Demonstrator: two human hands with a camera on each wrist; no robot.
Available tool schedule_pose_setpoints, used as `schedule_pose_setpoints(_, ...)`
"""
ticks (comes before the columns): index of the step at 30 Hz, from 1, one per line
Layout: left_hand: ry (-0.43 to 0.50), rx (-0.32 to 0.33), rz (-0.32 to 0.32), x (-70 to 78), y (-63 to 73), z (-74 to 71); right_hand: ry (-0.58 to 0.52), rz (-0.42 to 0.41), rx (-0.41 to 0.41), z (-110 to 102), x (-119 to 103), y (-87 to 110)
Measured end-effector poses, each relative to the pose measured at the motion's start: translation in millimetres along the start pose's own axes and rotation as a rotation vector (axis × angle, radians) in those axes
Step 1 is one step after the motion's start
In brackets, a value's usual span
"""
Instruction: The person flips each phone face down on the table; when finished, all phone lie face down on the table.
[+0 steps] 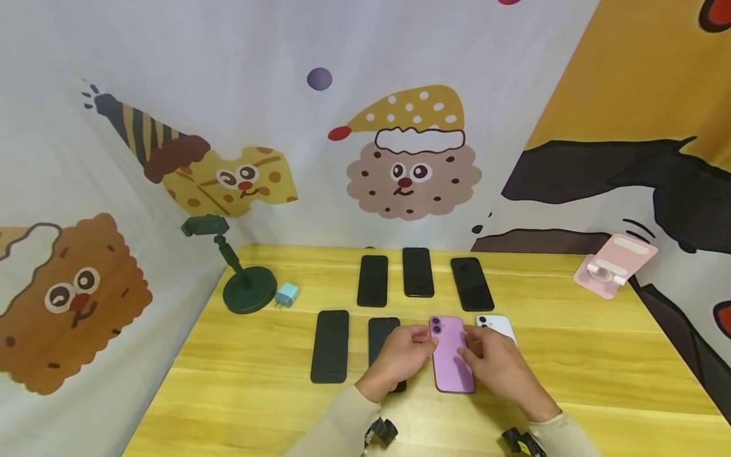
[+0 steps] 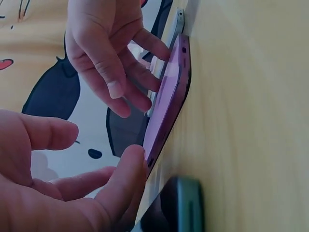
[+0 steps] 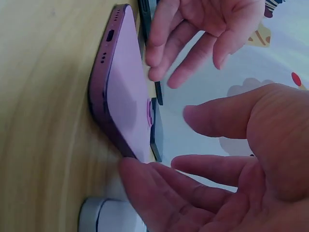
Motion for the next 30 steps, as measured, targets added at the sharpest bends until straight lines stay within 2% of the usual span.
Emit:
schedule_pose_setpoints(11, 0.149, 0.009, 0.077, -3.8, 10.5, -31.8, -0.083, -0.111, 0.055, 11, -15, -9.2)
schedule_pose_setpoints(16, 0.188, 0.037, 0.051, -10.0, 16.6, -44.2, -0.144, -0.149, 0.058, 21, -23, -15.4)
schedule_pose_setpoints(19, 0.204, 0.048, 0.025, -15.1, 20.5, -52.5, -0.194, -0.130, 0.048, 25, -28, -20.0)
schedule_pose_setpoints(24, 0.197, 0.070, 0.011, -22.7, 28.0, -66.2, -0.284, -0.095, -0.004, 32, -34, -27.3)
schedule_pose_setpoints(30, 0.181, 0.093, 0.013, -30.5, 36.2, -78.7, -0.552, -0.040, -0.147, 40, -40, -32.6)
Point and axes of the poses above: each hand's wrist, its own y-axis away from the middle knuckle, its own z-axis out of the palm, x = y × z, the point moved 1 cm from there along -y, towards the middle knuckle, and after that the axes turned 3 degrees about -y, right-handed, at the moved point
